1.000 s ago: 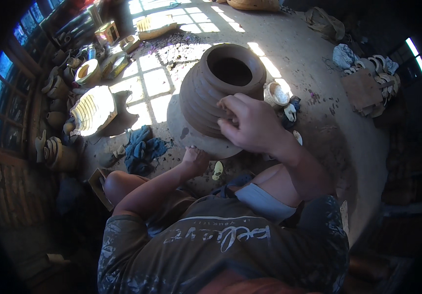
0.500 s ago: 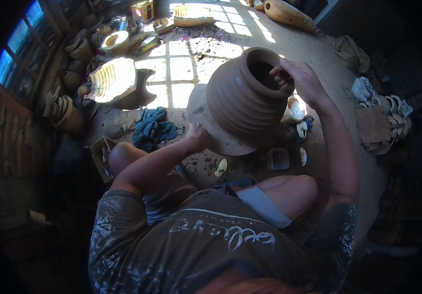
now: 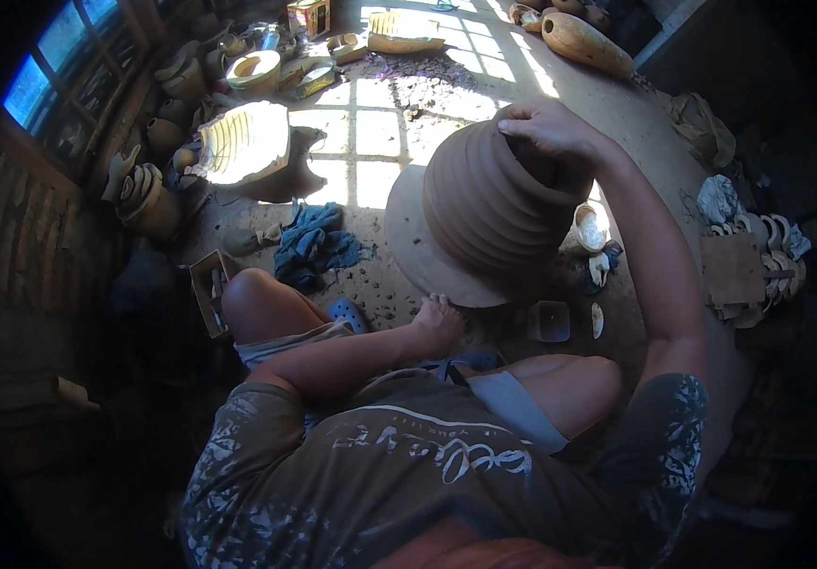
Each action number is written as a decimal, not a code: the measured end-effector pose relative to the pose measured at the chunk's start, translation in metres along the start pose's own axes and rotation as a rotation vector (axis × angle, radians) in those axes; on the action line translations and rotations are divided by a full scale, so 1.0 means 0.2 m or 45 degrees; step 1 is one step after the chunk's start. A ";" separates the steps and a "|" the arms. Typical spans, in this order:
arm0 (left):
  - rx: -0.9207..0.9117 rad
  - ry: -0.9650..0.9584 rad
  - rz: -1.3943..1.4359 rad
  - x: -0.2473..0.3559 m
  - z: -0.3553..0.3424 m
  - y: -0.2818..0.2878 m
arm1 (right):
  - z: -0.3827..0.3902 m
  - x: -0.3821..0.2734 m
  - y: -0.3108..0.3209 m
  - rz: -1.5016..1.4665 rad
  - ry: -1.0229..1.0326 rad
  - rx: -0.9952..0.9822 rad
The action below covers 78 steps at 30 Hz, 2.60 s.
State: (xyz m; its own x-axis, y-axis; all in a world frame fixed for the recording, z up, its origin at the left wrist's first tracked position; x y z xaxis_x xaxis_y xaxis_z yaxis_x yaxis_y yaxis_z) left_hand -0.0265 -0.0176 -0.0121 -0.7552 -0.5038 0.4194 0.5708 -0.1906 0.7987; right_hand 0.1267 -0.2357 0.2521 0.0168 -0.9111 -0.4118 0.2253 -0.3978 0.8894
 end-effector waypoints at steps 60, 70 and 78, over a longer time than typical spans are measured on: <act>-0.057 -0.408 -0.206 -0.16 -0.13 0.07 | 0.67 0.26 -0.47 0.315 -0.560 0.894; -0.074 -0.594 -0.151 0.18 -0.44 -0.06 | 0.69 0.12 -0.53 0.419 -0.681 0.914; 0.189 -0.758 0.232 0.23 -0.92 -0.24 | 0.65 -0.03 -0.56 0.461 -0.767 0.837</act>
State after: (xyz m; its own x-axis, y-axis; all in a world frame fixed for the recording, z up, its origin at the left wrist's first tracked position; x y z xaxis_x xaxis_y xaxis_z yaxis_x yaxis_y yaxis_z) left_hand -0.0287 -0.1867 -0.1098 -0.7241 0.0450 0.6882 0.6887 -0.0060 0.7251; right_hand -0.0261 -0.1990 0.1807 -0.5662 -0.8202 -0.0823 -0.2892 0.1041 0.9516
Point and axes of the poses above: each hand's wrist, its own z-axis away from the middle knuckle, its own y-axis out of the back of the hand, x = y × z, the point moved 1 cm from there along -z, towards the middle knuckle, and after that the axes turned 13 degrees about z, right-handed, at the moved point
